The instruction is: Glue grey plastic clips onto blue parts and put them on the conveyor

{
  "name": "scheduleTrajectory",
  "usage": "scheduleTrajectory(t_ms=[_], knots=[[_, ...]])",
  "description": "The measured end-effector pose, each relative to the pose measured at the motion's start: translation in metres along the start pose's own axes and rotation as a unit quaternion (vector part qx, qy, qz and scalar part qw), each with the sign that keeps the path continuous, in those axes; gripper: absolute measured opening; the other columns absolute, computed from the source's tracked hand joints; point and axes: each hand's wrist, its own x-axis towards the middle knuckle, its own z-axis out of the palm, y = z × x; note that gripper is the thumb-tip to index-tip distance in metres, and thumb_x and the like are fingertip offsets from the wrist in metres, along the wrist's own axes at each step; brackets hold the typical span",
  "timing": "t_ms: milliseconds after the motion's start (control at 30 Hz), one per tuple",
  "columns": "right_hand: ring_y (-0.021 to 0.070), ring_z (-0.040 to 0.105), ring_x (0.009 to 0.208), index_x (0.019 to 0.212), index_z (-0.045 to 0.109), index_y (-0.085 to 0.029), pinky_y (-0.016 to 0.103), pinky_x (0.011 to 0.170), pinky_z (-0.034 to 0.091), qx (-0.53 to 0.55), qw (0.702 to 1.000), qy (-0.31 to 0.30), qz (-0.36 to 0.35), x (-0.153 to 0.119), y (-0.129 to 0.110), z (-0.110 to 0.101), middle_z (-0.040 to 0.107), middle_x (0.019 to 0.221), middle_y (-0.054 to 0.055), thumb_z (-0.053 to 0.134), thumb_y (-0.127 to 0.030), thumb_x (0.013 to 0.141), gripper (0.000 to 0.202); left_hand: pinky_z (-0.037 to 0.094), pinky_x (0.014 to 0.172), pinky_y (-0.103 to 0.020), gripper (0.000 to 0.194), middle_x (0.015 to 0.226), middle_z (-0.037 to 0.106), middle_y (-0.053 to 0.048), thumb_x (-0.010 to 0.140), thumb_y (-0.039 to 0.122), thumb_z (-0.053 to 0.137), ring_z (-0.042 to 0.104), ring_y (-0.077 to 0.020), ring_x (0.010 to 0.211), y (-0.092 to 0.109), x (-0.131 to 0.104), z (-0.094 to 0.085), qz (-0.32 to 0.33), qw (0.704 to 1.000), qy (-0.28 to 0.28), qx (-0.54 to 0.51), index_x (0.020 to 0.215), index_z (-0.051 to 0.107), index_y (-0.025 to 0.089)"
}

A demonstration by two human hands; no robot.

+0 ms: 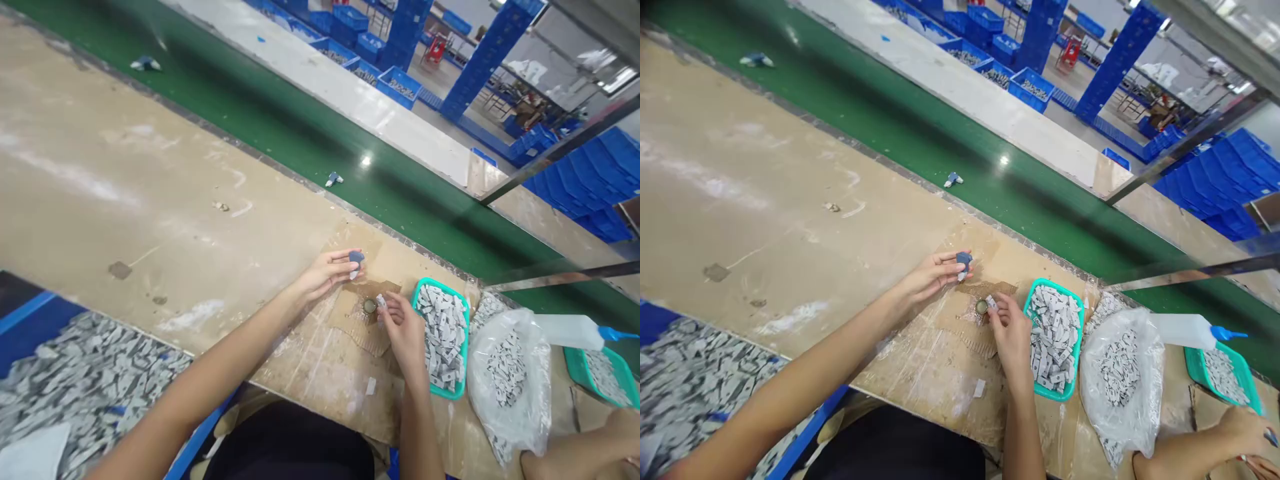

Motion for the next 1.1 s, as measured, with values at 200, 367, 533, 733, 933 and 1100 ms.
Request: scheduleTrajectory(t_ms=[200, 367, 533, 733, 933, 1100], knots=[[0.0205, 0.072, 0.072, 0.095, 0.076, -0.017, 0.033, 0.069, 0.058, -0.158, 0.98, 0.013, -0.12, -0.007, -0.002, 0.004, 0.077, 0.089, 0.01, 0.062, -0.041, 0.089, 0.028, 0.056, 0.083, -0.028, 0.026, 0.083, 0.074, -0.008, 0.07, 0.006, 0.078, 0.071, -0.0143, 0.074, -0.003, -0.002, -0.002, -0.013, 0.999, -0.038, -0.03, 0.094, 0.072, 0.008], [0.0199, 0.073, 0.08, 0.097, 0.078, -0.02, 0.031, 0.075, 0.058, -0.211, 0.957, 0.019, -0.199, -0.01, -0.003, 0.005, 0.078, 0.092, 0.007, 0.06, -0.033, 0.093, 0.022, 0.052, 0.077, -0.025, 0.033, 0.084, 0.074, -0.009, 0.064, 0.019, 0.086, 0.07, -0.0156, 0.078, -0.003, -0.008, -0.003, -0.007, 0.997, -0.077, -0.015, 0.092, 0.073, 0.008], [0.0185, 0.073, 0.077, 0.098, 0.078, -0.02, 0.029, 0.072, 0.057, -0.239, 0.947, 0.014, -0.214, -0.01, -0.002, 0.006, 0.078, 0.09, 0.006, 0.061, -0.031, 0.093, 0.021, 0.049, 0.076, -0.026, 0.036, 0.085, 0.074, -0.01, 0.061, 0.021, 0.088, 0.069, -0.0162, 0.08, -0.003, -0.009, -0.003, -0.012, 0.996, -0.084, -0.001, 0.092, 0.074, 0.009], [0.0188, 0.072, 0.074, 0.099, 0.078, -0.021, 0.03, 0.069, 0.057, -0.254, 0.944, 0.008, -0.21, -0.01, -0.001, 0.008, 0.078, 0.087, 0.006, 0.061, -0.034, 0.093, 0.022, 0.049, 0.077, -0.028, 0.031, 0.085, 0.073, -0.009, 0.064, 0.02, 0.086, 0.068, -0.0154, 0.079, -0.005, -0.01, -0.004, 0.001, 0.996, -0.085, -0.023, 0.091, 0.074, 0.009], [0.0192, 0.073, 0.074, 0.102, 0.078, -0.023, 0.03, 0.069, 0.058, -0.265, 0.942, -0.002, -0.207, -0.009, 0.001, 0.008, 0.078, 0.09, 0.006, 0.061, -0.032, 0.093, 0.021, 0.051, 0.078, -0.028, 0.032, 0.087, 0.073, -0.01, 0.063, 0.021, 0.087, 0.068, -0.0156, 0.079, -0.007, -0.01, -0.004, 0.003, 0.995, -0.089, -0.038, 0.091, 0.075, 0.009], [0.0201, 0.074, 0.076, 0.103, 0.077, -0.023, 0.031, 0.071, 0.06, -0.263, 0.944, -0.006, -0.201, -0.009, 0.002, 0.009, 0.078, 0.093, 0.006, 0.062, -0.032, 0.092, 0.021, 0.051, 0.077, -0.028, 0.033, 0.09, 0.074, -0.011, 0.063, 0.02, 0.087, 0.068, -0.0163, 0.08, -0.009, -0.009, -0.005, 0.008, 0.996, -0.087, -0.037, 0.091, 0.074, 0.009]])
